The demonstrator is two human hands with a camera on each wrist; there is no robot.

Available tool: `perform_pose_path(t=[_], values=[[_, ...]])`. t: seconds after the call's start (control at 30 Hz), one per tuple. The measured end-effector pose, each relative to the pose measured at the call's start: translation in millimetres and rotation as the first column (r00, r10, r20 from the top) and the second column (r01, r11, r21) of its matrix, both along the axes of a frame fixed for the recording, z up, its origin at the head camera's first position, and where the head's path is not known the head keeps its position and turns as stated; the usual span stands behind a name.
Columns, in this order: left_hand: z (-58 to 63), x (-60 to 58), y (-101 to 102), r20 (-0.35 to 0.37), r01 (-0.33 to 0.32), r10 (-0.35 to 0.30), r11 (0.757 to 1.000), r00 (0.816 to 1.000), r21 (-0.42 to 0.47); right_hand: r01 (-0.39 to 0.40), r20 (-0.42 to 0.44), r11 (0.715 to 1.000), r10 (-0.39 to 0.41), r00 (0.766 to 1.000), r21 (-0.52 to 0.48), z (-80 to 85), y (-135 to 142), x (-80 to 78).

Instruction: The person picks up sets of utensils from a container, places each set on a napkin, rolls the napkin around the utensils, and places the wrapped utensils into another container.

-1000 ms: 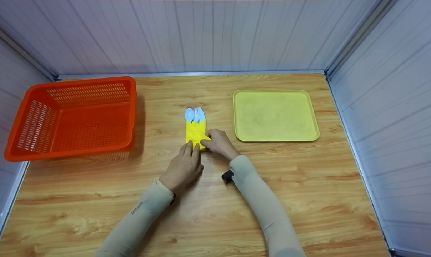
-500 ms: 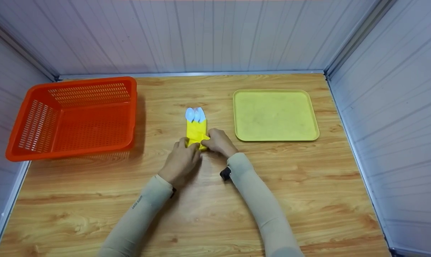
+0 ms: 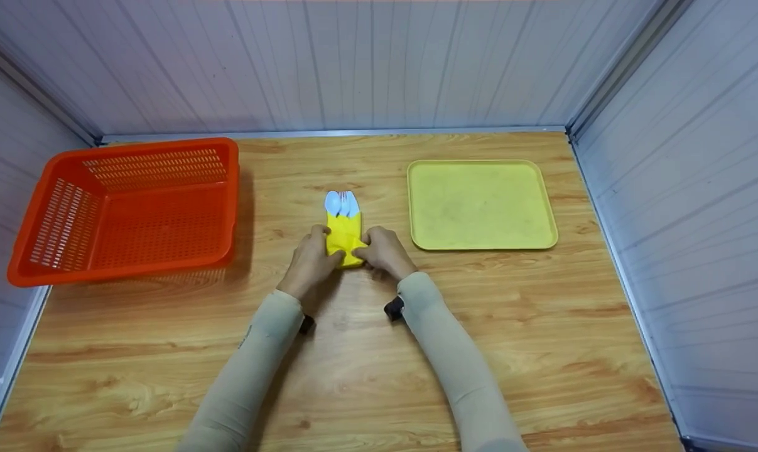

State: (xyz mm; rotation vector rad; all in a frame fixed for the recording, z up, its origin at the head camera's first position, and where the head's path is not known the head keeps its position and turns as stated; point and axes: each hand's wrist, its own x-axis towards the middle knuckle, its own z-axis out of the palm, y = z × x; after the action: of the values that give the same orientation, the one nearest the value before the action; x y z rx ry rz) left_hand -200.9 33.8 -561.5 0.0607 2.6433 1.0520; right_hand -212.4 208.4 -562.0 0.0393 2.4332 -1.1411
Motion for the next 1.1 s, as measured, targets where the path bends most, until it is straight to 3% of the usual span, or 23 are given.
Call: perform_pose_path(t=[0.13, 0.23, 0.47, 0.63, 0.93, 1.1], values=[[-3.6, -6.1, -3.2, 0.096, -0.09, 0.076, 0.984, 0.992, 0.151, 0.009, 0.015, 1.0, -0.009, 1.0, -0.004, -0.1, 1.0, -0.6], [-4.9, -9.1, -3.6, 0.133, -0.128, 0.099, 0.966, 0.986, 0.225, 0.024, 0.03, 1.0, -0.024, 0.999, -0.007, 0.4, 3.6, -1.5], [-10.9, -6.4, -0.2, 0.095, -0.119, 0.097, 0.956, 0.991, 0.267, 0.038, 0.087, 0.997, -0.033, 0.996, -0.063, 0.1, 5.5, -2.6], [-13.0, -4.5, 5.5, 0.056, -0.092, 0.08, 0.96, 0.995, 0.265, 0.036, 0.079, 0.996, -0.03, 0.996, -0.081, -1.4, 8.9, -0.9], [-15.2, 4.1, 7.6, 0.128, -0.118, 0.079, 0.937, 0.989, 0.328, 0.031, 0.055, 0.989, -0.023, 0.998, -0.145, -4.5, 14.6, 5.7], [-15.4, 16.2, 3.4, 0.15, -0.137, 0.081, 0.901, 0.985, 0.413, 0.031, -0.019, 0.97, -0.036, 0.999, -0.241, -7.8, 16.9, 21.5]])
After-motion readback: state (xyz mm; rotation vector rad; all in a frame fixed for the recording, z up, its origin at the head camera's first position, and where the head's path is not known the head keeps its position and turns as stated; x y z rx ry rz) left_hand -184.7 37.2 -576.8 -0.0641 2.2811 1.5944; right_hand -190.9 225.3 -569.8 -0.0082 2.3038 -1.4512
